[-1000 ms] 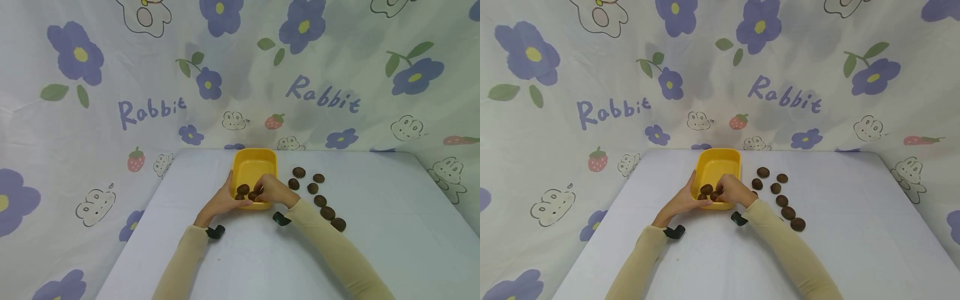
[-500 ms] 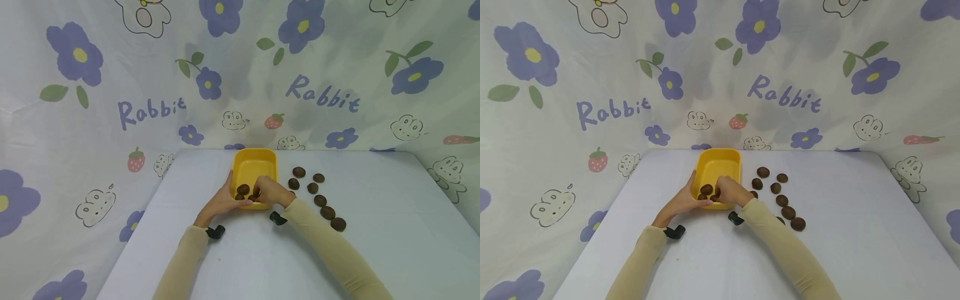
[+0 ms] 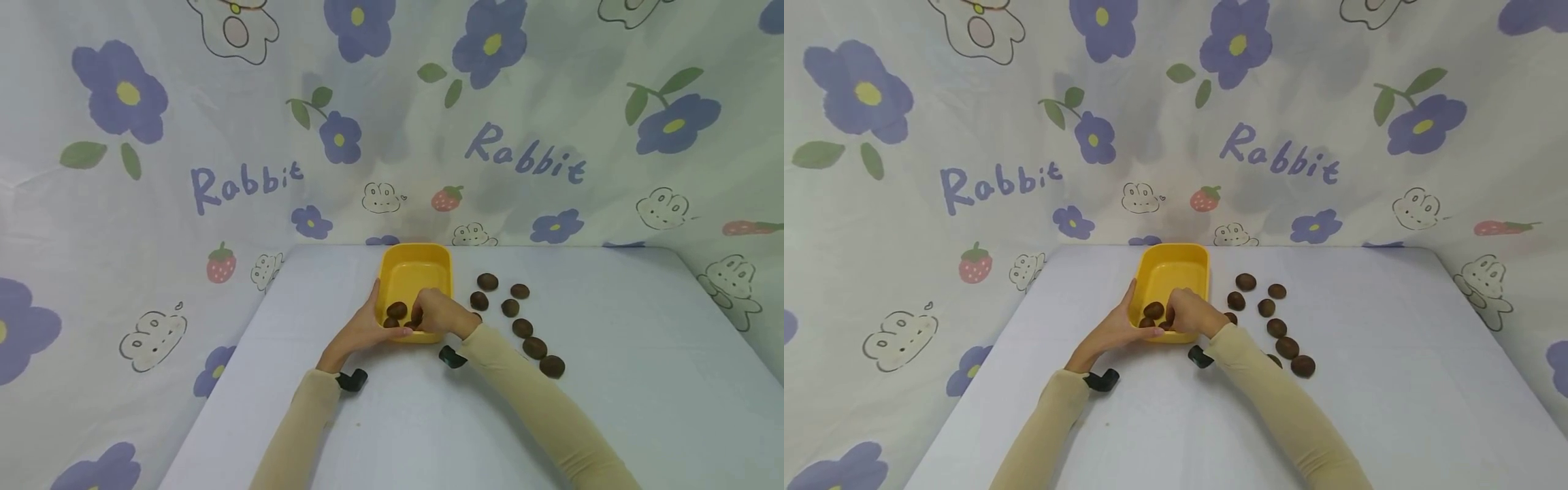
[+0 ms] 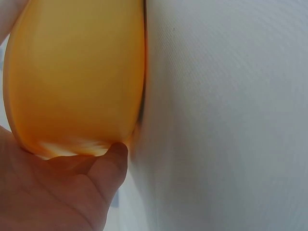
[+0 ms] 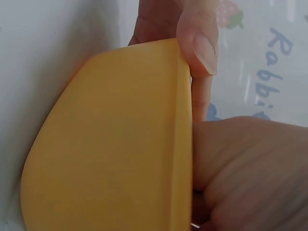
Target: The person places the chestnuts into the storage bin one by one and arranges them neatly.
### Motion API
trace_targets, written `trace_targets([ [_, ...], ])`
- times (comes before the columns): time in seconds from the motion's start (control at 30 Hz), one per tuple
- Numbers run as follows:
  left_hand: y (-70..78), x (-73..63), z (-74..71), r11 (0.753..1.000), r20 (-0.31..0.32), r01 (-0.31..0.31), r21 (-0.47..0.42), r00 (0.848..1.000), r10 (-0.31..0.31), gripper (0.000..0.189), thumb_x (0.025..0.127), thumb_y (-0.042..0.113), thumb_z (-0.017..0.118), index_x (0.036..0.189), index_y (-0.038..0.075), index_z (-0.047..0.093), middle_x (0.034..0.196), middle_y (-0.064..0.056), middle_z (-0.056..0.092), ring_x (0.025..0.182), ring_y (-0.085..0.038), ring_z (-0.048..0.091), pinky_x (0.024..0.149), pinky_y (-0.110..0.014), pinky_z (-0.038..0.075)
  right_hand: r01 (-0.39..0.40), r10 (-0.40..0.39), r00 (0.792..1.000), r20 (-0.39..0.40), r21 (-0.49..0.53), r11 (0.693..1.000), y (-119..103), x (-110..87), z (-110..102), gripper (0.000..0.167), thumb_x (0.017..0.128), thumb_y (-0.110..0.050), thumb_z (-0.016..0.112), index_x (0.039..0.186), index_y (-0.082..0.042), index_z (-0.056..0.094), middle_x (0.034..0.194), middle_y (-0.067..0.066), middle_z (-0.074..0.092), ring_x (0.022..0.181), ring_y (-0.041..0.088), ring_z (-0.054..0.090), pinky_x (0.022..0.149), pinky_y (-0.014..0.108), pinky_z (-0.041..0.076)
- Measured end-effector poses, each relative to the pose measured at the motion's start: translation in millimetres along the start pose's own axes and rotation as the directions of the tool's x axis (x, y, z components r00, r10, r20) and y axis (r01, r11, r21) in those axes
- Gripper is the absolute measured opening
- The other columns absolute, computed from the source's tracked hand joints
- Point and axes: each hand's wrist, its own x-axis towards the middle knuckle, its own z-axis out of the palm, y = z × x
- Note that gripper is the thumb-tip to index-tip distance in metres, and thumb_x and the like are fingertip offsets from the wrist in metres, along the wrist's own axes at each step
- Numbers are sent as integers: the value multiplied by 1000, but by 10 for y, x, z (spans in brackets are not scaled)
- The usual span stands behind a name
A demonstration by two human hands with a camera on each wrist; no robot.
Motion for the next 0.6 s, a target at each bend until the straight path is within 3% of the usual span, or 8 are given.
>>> trace_targets([
  [0.33,7,-5,9,1000,-8,11,10,1000,-11,139,75,59,87,166,29,-13,177,-5,3,162,-30,20,130,-58,20,21,-21,1000,-14,-23,1000,-9,-14,-6,3,81,0,83,81,-2,81,73,5,74,63,14,58,60,23,55],
  [0.6,-16,9,21,1000,-11,17,16,1000,-16,142,72,64,88,165,31,-14,177,-3,3,162,-29,19,130,-58,20,13,-2,992,-126,91,996,17,-259,-220,27,87,-9,83,111,2,77,105,13,77,89,19,67,86,35,62],
])
